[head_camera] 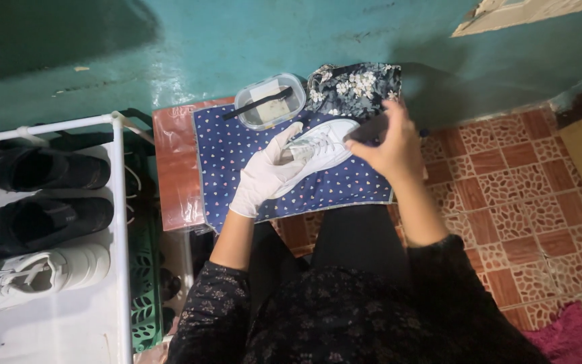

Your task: The person scrubs a white sneaker with a brush, dipping the brush into a container of liquid periodically. They clean the upper, sides, and sole of the shoe while holding it in their gloved hands.

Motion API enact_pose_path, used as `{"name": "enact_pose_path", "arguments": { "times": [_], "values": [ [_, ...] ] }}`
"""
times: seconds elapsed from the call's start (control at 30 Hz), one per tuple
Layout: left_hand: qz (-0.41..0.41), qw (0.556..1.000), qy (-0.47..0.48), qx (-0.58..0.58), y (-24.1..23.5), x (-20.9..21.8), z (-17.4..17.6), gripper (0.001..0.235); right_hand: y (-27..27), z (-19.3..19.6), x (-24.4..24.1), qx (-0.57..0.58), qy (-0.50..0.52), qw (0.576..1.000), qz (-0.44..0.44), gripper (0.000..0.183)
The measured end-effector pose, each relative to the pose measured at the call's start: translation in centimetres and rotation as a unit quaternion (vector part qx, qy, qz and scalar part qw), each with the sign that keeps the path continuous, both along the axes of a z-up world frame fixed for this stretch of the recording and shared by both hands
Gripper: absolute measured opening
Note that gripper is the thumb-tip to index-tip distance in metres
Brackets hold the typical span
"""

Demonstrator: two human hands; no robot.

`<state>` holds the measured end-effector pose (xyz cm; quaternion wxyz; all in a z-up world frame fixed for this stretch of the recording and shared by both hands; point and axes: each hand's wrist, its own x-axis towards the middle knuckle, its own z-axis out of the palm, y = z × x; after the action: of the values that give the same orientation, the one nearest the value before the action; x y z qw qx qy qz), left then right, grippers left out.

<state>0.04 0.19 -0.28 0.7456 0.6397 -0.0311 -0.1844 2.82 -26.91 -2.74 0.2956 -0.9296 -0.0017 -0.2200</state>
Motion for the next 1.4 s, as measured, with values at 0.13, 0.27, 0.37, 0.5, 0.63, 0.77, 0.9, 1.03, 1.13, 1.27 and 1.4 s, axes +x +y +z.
{"name": "enact_pose_path", "arguments": {
  "times": [0.13,0.27,0.37,0.5,0.63,0.77,0.9,1.03,1.13,1.27,1.4],
  "values": [
    [0.003,1.0,-0.001,-0.001,0.0,0.3,-0.8,0.078,-0.4,-0.3,-0.8,0.019,0.024,0.998,-0.054,0.096],
    [0.008,1.0,-0.005,0.009,-0.2,-0.1,-0.3,0.079,-0.1,-0.9,-0.3,0.03,-0.027,0.998,-0.042,0.101],
    [0.008,1.0,-0.007,0.013,-0.4,0.0,-0.5,0.079,0.2,-0.5,0.0,0.029,-0.014,0.999,-0.041,0.099],
    [0.015,1.0,-0.009,0.002,0.1,0.1,-0.4,0.078,1.0,1.6,-1.3,0.042,0.007,0.998,-0.039,0.102],
    [0.018,0.999,-0.019,0.023,-0.4,0.1,-0.4,0.079,0.9,1.0,0.0,-0.069,-0.032,0.997,-0.019,0.1],
    [0.014,0.996,-0.038,0.079,-0.5,0.4,-0.1,0.078,1.2,1.6,0.1,-0.023,0.007,0.999,-0.022,0.103],
    [0.013,0.992,-0.083,0.094,-0.2,-0.5,0.4,0.066,3.8,9.7,-1.8,-0.014,0.27,0.963,-0.01,0.084],
    [-0.01,0.991,-0.123,0.05,0.2,0.1,-1.1,0.063,3.2,9.0,-1.9,-0.036,0.247,0.968,0.028,0.08],
    [0.008,0.996,-0.088,-0.009,-0.1,0.1,-1.3,0.061,2.3,6.6,-0.9,-0.066,0.209,0.974,0.063,0.078],
    [0.015,0.993,-0.118,0.022,-0.1,0.2,-2.2,0.061,0.7,1.1,1.4,-0.045,0.086,0.991,0.094,0.083],
    [0.009,0.995,-0.104,0.006,-0.2,0.7,-2.5,0.062,1.2,2.2,0.9,-0.027,0.13,0.989,0.069,0.086]
  ]
}}
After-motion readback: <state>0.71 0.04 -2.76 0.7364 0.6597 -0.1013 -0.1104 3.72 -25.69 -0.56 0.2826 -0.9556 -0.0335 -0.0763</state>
